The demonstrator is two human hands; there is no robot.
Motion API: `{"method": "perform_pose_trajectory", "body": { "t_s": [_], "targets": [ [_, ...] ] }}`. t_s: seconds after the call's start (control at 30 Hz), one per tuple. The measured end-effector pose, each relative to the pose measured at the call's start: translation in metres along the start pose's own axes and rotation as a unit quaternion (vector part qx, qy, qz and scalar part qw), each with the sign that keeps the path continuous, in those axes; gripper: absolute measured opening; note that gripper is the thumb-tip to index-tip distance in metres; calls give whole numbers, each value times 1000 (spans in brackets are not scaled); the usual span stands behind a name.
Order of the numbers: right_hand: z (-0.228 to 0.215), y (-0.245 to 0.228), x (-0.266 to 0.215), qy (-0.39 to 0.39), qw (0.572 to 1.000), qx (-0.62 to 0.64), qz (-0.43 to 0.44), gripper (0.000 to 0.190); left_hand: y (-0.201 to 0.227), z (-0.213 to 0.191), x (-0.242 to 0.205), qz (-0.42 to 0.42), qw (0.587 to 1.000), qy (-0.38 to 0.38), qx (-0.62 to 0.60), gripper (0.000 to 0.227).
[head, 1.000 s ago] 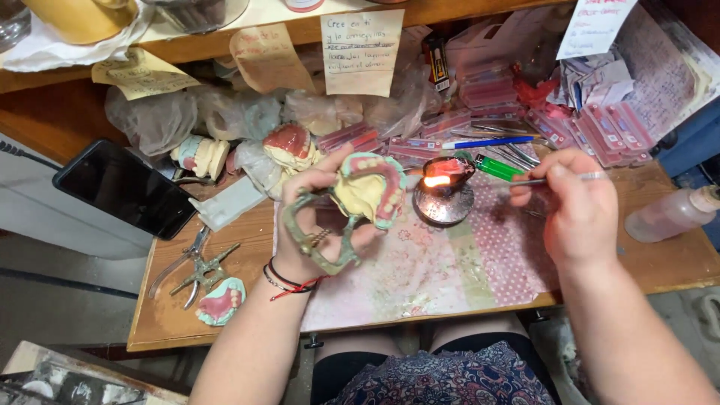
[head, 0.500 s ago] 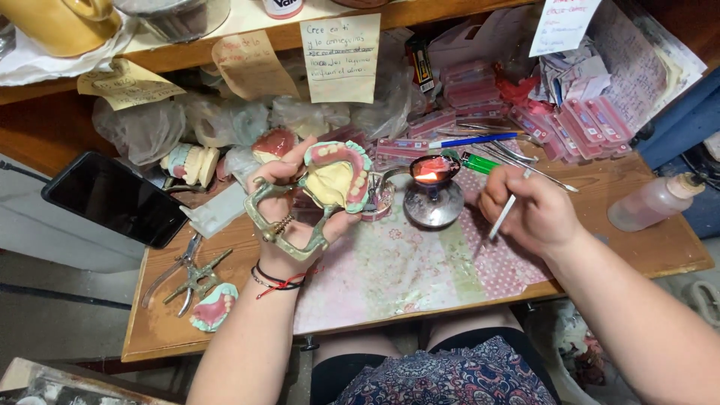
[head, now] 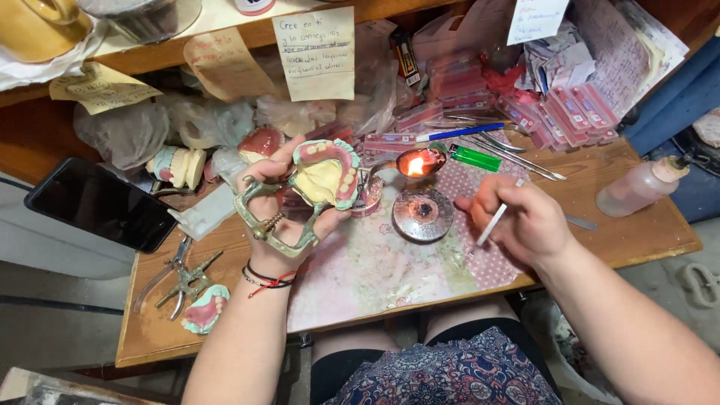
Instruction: A dental technician uses a heated carving tool to apply and shape pink wax on a dental model to create a prosthesis.
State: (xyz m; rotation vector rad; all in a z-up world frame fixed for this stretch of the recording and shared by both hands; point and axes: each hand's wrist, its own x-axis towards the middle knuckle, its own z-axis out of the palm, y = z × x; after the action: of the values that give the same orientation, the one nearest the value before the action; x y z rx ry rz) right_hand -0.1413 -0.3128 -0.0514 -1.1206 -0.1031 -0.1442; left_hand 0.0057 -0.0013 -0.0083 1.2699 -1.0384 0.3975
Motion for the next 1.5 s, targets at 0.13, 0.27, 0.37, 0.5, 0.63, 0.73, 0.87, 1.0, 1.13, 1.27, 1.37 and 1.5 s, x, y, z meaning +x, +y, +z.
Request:
{"method": "perform_pose_trajectory", "body": {
  "t_s": [0.13, 0.27, 0.37, 0.5, 0.63, 0.73, 0.87, 1.0, 1.13, 1.27, 1.37, 1.5],
  "targets": [
    [-8, -10, 8, -9, 999, 30, -8, 27, -1, 0, 1, -9, 1000, 11, -14, 72],
    [-30, -17, -18, 9, 992, 61, -107, 27, 0, 0, -3, -5, 999, 3, -40, 71],
    [-32, -28, -35, -82, 992, 32, -90, 42, 1, -2, -3, -9, 999, 7, -51, 71],
    [-32, -12, -49, 111, 979, -171, -21, 24, -2, 1, -8, -4, 999, 22, -30, 75],
    [-20, -8, -43, 181, 787, -589, 40, 14, 6, 5, 1, 6, 999, 27, 24, 71],
    [-20, -2, -41, 125, 743, -658, -5, 22, 4, 5, -1, -8, 1000, 29, -1, 72],
    [-14, -3, -37, 99, 730, -674, -52, 17, 5, 4, 3, -11, 1000, 17, -23, 66],
    [-11, -3, -38, 94, 727, -676, -69, 16, 7, 4, 2, -14, 1000, 9, -16, 66],
    [-6, -5, -37, 84, 727, -677, -79, 17, 6, 3, 1, -24, 999, 6, -29, 65],
    [-4, -4, -38, 82, 720, -681, -102, 19, 4, 3, -2, -26, 999, 7, -43, 66],
    [-3, -4, -39, 79, 714, -682, -136, 18, 4, 2, -1, -25, 999, 5, -32, 67],
    [3, -6, -40, 73, 699, -689, -179, 17, 5, 2, -2, -34, 998, 7, -44, 67]
  ]
}}
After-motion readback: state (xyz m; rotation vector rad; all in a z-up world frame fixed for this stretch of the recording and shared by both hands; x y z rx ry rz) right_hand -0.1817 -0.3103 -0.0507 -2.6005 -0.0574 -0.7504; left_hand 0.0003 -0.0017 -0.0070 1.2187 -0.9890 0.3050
